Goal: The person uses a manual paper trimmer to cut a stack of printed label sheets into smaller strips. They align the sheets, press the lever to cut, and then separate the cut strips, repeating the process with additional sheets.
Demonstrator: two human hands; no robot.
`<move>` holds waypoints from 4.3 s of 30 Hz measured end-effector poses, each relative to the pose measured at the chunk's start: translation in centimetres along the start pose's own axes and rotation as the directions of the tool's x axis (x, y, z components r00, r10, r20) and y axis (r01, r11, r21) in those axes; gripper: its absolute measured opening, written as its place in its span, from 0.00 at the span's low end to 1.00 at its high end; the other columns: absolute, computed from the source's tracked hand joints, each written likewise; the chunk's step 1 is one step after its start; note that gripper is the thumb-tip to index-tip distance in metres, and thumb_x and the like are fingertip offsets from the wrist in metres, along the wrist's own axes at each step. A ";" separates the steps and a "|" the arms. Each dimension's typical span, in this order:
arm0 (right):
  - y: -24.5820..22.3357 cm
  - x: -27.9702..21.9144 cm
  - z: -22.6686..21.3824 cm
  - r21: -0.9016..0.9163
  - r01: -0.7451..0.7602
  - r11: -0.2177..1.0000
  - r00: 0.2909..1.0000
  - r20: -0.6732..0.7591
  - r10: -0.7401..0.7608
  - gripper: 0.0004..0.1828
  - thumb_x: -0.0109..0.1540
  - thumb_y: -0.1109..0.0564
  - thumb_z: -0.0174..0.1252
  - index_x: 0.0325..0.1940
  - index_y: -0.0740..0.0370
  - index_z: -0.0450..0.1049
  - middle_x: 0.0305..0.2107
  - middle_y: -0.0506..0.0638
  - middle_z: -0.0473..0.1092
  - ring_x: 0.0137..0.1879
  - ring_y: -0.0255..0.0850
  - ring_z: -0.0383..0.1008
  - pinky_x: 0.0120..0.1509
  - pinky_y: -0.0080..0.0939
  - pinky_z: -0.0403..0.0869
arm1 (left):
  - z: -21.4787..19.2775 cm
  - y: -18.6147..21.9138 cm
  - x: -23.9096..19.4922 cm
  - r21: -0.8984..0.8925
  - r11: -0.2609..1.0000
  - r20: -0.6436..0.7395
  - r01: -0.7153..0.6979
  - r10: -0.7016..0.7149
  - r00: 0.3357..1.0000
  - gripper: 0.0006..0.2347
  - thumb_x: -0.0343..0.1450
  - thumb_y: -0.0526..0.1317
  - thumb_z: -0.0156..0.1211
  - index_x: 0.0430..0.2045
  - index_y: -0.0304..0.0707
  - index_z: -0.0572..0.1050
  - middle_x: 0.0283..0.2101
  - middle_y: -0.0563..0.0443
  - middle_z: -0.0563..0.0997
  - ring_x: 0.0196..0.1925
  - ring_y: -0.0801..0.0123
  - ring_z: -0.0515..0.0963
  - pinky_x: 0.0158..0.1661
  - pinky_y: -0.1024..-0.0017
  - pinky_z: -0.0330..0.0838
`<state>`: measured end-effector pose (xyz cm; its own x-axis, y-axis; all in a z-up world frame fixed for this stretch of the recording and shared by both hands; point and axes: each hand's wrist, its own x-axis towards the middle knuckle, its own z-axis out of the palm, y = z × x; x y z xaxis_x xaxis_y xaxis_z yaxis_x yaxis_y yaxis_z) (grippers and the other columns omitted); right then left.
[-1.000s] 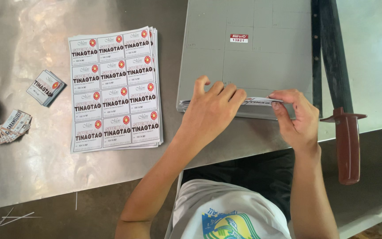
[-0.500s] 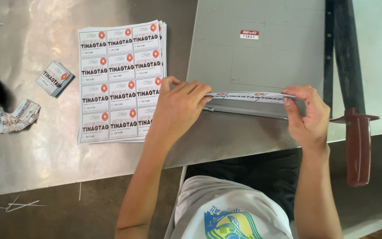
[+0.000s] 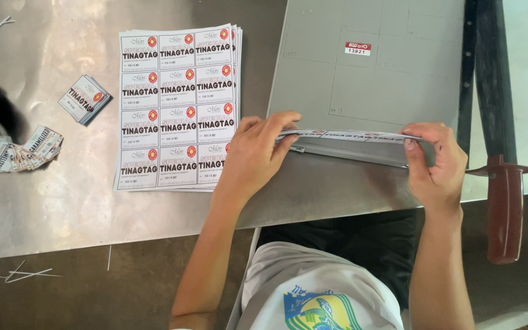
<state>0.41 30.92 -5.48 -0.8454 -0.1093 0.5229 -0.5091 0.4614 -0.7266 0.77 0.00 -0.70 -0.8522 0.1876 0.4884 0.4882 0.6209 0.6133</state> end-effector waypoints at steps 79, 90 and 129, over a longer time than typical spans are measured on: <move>-0.6 -9.9 -11.3 0.116 0.028 0.993 0.954 -0.299 0.008 0.41 0.66 0.54 0.68 0.74 0.60 0.50 0.66 0.56 0.63 0.68 0.49 0.68 0.65 0.45 0.73 | -0.2 -12.9 15.4 0.001 0.992 -0.729 -0.125 0.087 0.679 0.07 0.81 0.38 0.55 0.46 0.31 0.73 0.43 0.41 0.78 0.46 0.62 0.79 0.50 0.62 0.74; -1.2 -7.6 -6.4 -0.186 0.183 0.965 0.885 -0.397 -0.244 0.20 0.68 0.43 0.59 0.48 0.64 0.73 0.55 0.60 0.73 0.65 0.54 0.73 0.75 0.56 0.72 | 14.9 -9.6 25.2 -0.671 0.736 -0.211 0.091 -0.307 0.928 0.09 0.75 0.31 0.51 0.40 0.32 0.81 0.35 0.45 0.82 0.30 0.68 0.74 0.32 0.67 0.70; -5.3 2.6 -8.0 0.074 0.480 0.874 0.705 -0.625 -0.334 0.16 0.63 0.53 0.64 0.32 0.61 0.64 0.23 0.53 0.66 0.32 0.44 0.72 0.59 0.46 0.74 | 29.5 -2.2 24.9 0.269 0.962 0.155 -0.049 0.007 0.988 0.14 0.65 0.44 0.68 0.44 0.48 0.80 0.50 0.60 0.76 0.55 0.62 0.72 0.52 0.44 0.62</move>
<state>2.20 35.26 3.34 -0.3251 0.3194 0.8901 -0.8627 0.2854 -0.4175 -27.05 25.74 -8.22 -0.8676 0.3079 0.3904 0.4609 0.7926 0.3993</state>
